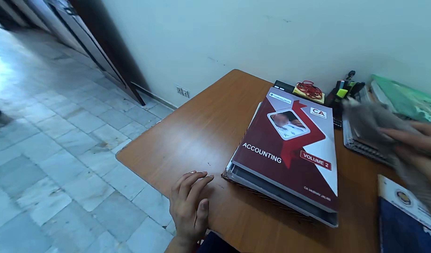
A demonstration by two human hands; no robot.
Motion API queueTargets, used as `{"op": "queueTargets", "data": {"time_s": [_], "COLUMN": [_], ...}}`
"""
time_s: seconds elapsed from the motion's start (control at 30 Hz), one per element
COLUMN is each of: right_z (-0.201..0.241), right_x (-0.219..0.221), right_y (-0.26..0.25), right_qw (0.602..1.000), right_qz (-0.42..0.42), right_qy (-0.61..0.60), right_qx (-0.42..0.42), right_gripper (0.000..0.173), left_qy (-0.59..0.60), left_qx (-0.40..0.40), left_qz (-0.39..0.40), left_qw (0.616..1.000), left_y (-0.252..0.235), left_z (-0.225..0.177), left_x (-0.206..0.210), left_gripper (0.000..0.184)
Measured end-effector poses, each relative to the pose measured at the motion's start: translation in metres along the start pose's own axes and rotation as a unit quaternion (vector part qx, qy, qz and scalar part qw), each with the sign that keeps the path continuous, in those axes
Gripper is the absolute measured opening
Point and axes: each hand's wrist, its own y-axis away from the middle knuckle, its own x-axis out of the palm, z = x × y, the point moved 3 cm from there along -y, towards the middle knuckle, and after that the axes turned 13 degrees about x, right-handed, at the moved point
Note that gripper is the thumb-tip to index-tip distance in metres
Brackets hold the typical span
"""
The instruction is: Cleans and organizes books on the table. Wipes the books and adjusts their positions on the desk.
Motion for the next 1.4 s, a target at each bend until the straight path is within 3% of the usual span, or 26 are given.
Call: {"op": "queueTargets", "data": {"time_s": [0.07,0.17,0.23,0.27,0.33,0.47,0.57,0.7,0.8,0.9,1.0,1.07,1.17,1.27,1.4], "right_z": [0.065,0.155,0.192,0.2,0.196,0.146,0.085,-0.003,-0.027,0.0,0.06,0.105,0.159,0.173,0.156], "right_x": [0.023,0.082,0.115,0.127,0.135,0.125,0.107,0.072,0.047,0.031,0.043,0.069,0.108,0.128,0.14], "right_y": [-0.017,-0.024,-0.017,-0.011,0.0,0.022,0.034,0.037,0.032,0.021,0.01,0.007,0.001,-0.023,-0.07], "right_qw": [0.998,0.992,0.985,0.986,0.987,0.993,0.997,0.981,0.96,0.971,0.997,0.997,0.98,0.979,0.989], "right_qz": [0.0,0.042,0.09,0.073,0.012,-0.054,-0.068,-0.008,-0.018,-0.061,-0.052,-0.015,0.071,0.089,0.114], "right_qy": [-0.056,-0.099,-0.091,-0.067,-0.051,-0.027,0.022,0.139,0.17,0.134,0.037,-0.039,-0.1,-0.093,-0.049], "right_qx": [0.021,-0.071,-0.115,-0.137,-0.155,-0.105,-0.027,0.137,0.224,0.186,0.045,-0.061,-0.158,-0.156,-0.075], "right_gripper": [0.036,0.037,0.04,0.041,0.044,0.045,0.045,0.046,0.04,0.042,0.041,0.039,0.052,0.047,0.046], "left_qy": [-0.003,-0.006,-0.009,-0.011,-0.015,-0.007,0.0,0.004,0.004,0.0,0.059,0.12,0.14,0.141,0.075], "left_qx": [0.001,0.001,0.0,-0.001,-0.001,0.001,0.005,0.006,0.009,-0.001,-0.017,-0.007,0.048,0.076,0.097], "left_qz": [0.002,0.005,0.007,0.006,0.006,0.01,0.011,0.0,0.001,0.005,0.053,0.085,0.088,0.087,0.084], "left_qw": [1.0,1.0,1.0,1.0,1.0,1.0,1.0,1.0,1.0,1.0,0.997,0.989,0.985,0.983,0.989], "left_y": [0.0,0.0,-0.001,-0.001,-0.002,-0.001,-0.001,-0.001,-0.003,-0.004,-0.013,-0.025,-0.039,-0.051,-0.059], "left_z": [0.0,0.0,0.0,0.0,0.0,0.001,0.001,0.0,0.0,-0.002,-0.015,-0.033,-0.058,-0.068,-0.07], "left_x": [0.0,0.0,-0.001,-0.001,-0.002,-0.001,-0.001,0.001,0.001,0.001,-0.007,-0.014,-0.009,0.012,0.033], "left_gripper": [0.072,0.072,0.07,0.07,0.07,0.068,0.066,0.065,0.064,0.064,0.059,0.057,0.055,0.056,0.057]}}
